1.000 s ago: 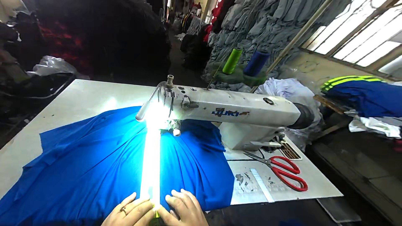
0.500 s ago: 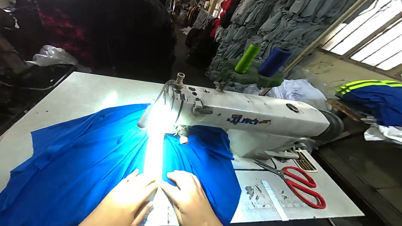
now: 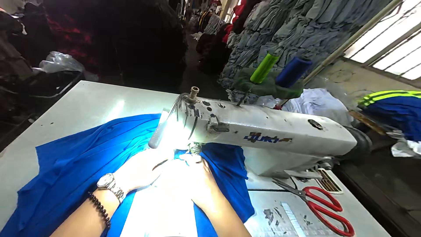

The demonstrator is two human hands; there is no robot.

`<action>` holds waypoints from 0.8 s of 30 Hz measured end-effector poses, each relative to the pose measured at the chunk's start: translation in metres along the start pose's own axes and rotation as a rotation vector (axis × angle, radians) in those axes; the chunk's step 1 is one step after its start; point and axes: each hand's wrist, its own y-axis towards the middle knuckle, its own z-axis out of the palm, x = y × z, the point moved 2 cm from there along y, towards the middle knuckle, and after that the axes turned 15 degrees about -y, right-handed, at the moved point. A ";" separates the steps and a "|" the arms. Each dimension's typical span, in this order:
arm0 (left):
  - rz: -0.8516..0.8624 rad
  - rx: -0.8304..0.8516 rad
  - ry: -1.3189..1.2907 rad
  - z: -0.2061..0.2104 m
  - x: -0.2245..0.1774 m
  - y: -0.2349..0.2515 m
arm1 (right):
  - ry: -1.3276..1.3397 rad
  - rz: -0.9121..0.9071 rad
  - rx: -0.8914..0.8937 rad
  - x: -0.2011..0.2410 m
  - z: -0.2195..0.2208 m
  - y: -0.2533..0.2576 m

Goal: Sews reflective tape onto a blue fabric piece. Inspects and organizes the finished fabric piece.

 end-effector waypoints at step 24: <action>0.354 -1.165 -0.125 -0.017 -0.041 -0.024 | -0.130 0.910 -0.149 -0.302 -0.219 -0.019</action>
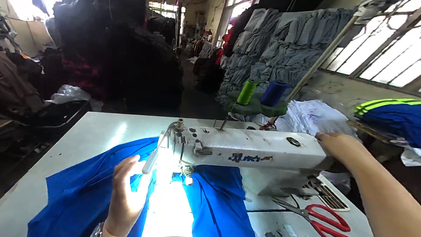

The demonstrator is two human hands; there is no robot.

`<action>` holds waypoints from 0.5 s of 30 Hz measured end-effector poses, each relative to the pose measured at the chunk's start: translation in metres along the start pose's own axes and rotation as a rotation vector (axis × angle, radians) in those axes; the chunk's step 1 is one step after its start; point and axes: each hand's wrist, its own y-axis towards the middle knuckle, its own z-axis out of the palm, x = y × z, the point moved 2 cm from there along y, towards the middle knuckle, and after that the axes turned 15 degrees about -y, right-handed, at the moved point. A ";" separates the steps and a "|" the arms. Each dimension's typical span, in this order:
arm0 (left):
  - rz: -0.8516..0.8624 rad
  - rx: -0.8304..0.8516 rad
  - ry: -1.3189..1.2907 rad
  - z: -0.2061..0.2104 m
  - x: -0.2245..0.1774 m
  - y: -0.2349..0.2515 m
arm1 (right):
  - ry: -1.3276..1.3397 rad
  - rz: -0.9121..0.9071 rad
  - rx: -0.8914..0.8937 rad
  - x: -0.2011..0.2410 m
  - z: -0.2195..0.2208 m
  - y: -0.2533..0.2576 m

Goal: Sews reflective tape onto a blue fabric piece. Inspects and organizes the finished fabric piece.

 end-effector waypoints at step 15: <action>-0.200 0.271 0.112 0.002 -0.016 -0.002 | -0.053 -0.019 0.017 -0.028 0.006 0.023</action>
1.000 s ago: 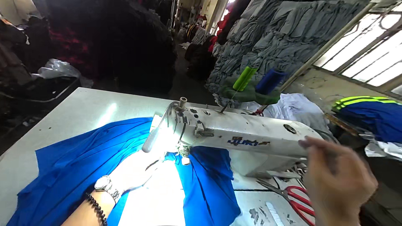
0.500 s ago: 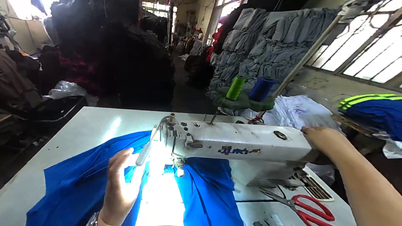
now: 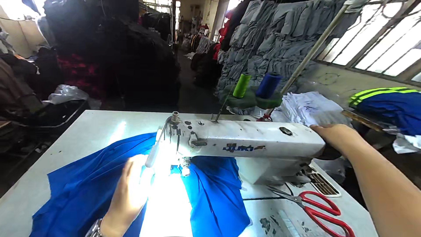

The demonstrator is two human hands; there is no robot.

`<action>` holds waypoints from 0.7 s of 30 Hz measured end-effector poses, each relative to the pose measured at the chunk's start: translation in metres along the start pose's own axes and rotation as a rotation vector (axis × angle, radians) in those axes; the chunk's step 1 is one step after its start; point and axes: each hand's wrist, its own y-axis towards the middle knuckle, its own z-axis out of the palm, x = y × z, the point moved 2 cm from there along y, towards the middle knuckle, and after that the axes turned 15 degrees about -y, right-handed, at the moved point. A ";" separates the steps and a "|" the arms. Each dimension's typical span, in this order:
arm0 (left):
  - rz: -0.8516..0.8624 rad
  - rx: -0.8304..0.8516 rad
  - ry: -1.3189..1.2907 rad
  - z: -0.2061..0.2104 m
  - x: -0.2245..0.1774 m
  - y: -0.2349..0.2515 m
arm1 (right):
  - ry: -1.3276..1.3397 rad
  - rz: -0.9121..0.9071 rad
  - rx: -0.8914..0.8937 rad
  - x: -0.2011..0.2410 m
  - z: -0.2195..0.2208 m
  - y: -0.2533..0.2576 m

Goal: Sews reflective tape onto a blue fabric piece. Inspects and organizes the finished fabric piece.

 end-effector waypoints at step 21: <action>-0.295 0.825 0.281 0.034 0.026 0.014 | 0.787 0.055 -0.357 -0.028 0.058 -0.053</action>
